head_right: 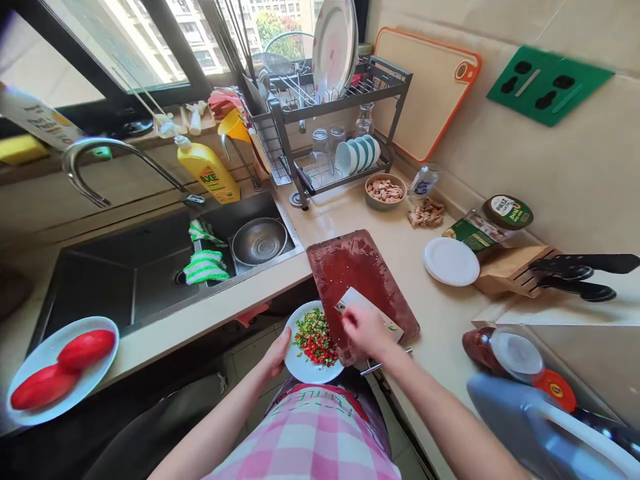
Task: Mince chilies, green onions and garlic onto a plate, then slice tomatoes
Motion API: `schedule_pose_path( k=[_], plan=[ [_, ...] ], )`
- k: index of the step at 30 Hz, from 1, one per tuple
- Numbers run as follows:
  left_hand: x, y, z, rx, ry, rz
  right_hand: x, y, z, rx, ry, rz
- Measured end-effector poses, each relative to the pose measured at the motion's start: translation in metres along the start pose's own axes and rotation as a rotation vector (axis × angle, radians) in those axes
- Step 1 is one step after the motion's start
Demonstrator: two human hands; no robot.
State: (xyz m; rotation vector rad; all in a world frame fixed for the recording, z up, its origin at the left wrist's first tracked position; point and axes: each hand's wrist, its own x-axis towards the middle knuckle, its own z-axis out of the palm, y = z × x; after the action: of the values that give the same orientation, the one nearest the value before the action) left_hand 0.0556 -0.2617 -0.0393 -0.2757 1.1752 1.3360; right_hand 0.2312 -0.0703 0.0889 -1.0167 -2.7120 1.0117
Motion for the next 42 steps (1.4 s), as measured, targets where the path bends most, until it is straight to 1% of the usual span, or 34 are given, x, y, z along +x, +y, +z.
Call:
schedule_pose_path(
  k=[1,2,3,4,5,7,8,9,10,12,13,14,15,16,17,18,19,21,25,28,30,31,32,33,34,35,36,37,39,40,42],
  plan=[
    [-0.002,0.002,-0.002,0.008,-0.002,0.018,-0.006,-0.015,0.015,0.035,-0.041,-0.031],
    [-0.003,0.003,-0.004,0.021,-0.003,0.037,-0.012,-0.025,0.027,0.057,-0.061,-0.050],
    [-0.005,0.005,-0.006,0.036,-0.003,0.052,-0.019,-0.029,0.034,0.070,-0.042,-0.044],
    [-0.006,0.006,-0.008,0.045,-0.009,0.050,-0.028,-0.027,0.037,0.078,0.014,-0.019],
    [-0.008,0.007,-0.011,0.055,-0.011,0.043,-0.039,-0.021,0.036,0.082,0.099,0.024],
    [-0.009,0.009,-0.017,0.075,0.000,0.027,-0.071,-0.003,0.030,0.084,0.294,0.160],
    [-0.009,0.010,-0.021,0.088,0.007,0.019,-0.090,0.005,0.029,0.085,0.358,0.244],
    [-0.009,0.011,-0.025,0.099,0.010,0.010,-0.109,0.010,0.031,0.102,0.380,0.330],
    [-0.008,0.011,-0.030,0.105,0.007,0.000,-0.127,0.012,0.039,0.148,0.349,0.408],
    [-0.007,0.014,-0.039,0.101,-0.005,-0.021,-0.150,0.010,0.064,0.313,0.254,0.610],
    [-0.006,0.016,-0.043,0.095,-0.009,-0.032,-0.154,0.008,0.080,0.460,0.209,0.741],
    [-0.006,0.019,-0.047,0.091,-0.009,-0.042,-0.153,0.005,0.094,0.638,0.211,0.872],
    [-0.006,0.022,-0.050,0.092,-0.007,-0.050,-0.148,0.002,0.106,0.834,0.248,0.958],
    [-0.006,0.025,-0.052,0.100,-0.003,-0.056,-0.141,0.001,0.114,1.024,0.306,1.002],
    [-0.007,0.027,-0.054,0.115,0.001,-0.058,-0.133,0.001,0.118,1.179,0.374,1.006],
    [-0.007,0.030,-0.056,0.132,0.001,-0.057,-0.126,0.002,0.119,1.286,0.429,0.980],
    [-0.006,0.032,-0.056,0.149,-0.003,-0.050,-0.119,0.004,0.117,1.343,0.464,0.954],
    [-0.005,0.034,-0.057,0.174,-0.023,-0.032,-0.111,0.011,0.110,1.346,0.489,0.945],
    [-0.002,0.033,-0.052,0.221,-0.066,-0.017,-0.110,0.028,0.100,1.209,0.540,0.964],
    [0.000,0.030,-0.041,0.218,-0.105,-0.020,-0.121,0.040,0.089,1.034,0.588,0.960],
    [0.002,0.028,-0.033,0.213,-0.126,-0.021,-0.132,0.050,0.075,0.896,0.641,0.950],
    [0.003,0.026,-0.029,0.221,-0.127,-0.026,-0.137,0.056,0.066,0.756,0.683,0.925],
    [0.004,0.025,-0.026,0.233,-0.124,-0.036,-0.142,0.063,0.055,0.559,0.716,0.881],
    [0.004,0.023,-0.023,0.248,-0.117,-0.051,-0.145,0.072,0.045,0.306,0.730,0.823],
    [0.005,0.022,-0.020,0.259,-0.110,-0.065,-0.146,0.081,0.035,0.036,0.706,0.761],
    [0.004,0.021,-0.018,0.264,-0.108,-0.075,-0.145,0.091,0.026,-0.221,0.641,0.703],
    [0.003,0.021,-0.016,0.260,-0.115,-0.078,-0.143,0.101,0.018,-0.419,0.545,0.652],
    [0.001,0.022,-0.015,0.249,-0.126,-0.074,-0.141,0.111,0.012,-0.531,0.442,0.616],
    [-0.004,0.023,-0.015,0.217,-0.145,-0.062,-0.137,0.125,0.004,-0.607,0.284,0.547],
    [-0.006,0.025,-0.015,0.207,-0.145,-0.059,-0.136,0.130,0.003,-0.603,0.233,0.507],
    [-0.009,0.027,-0.017,0.207,-0.120,-0.056,-0.142,0.131,0.003,-0.578,0.185,0.432]
  ],
)
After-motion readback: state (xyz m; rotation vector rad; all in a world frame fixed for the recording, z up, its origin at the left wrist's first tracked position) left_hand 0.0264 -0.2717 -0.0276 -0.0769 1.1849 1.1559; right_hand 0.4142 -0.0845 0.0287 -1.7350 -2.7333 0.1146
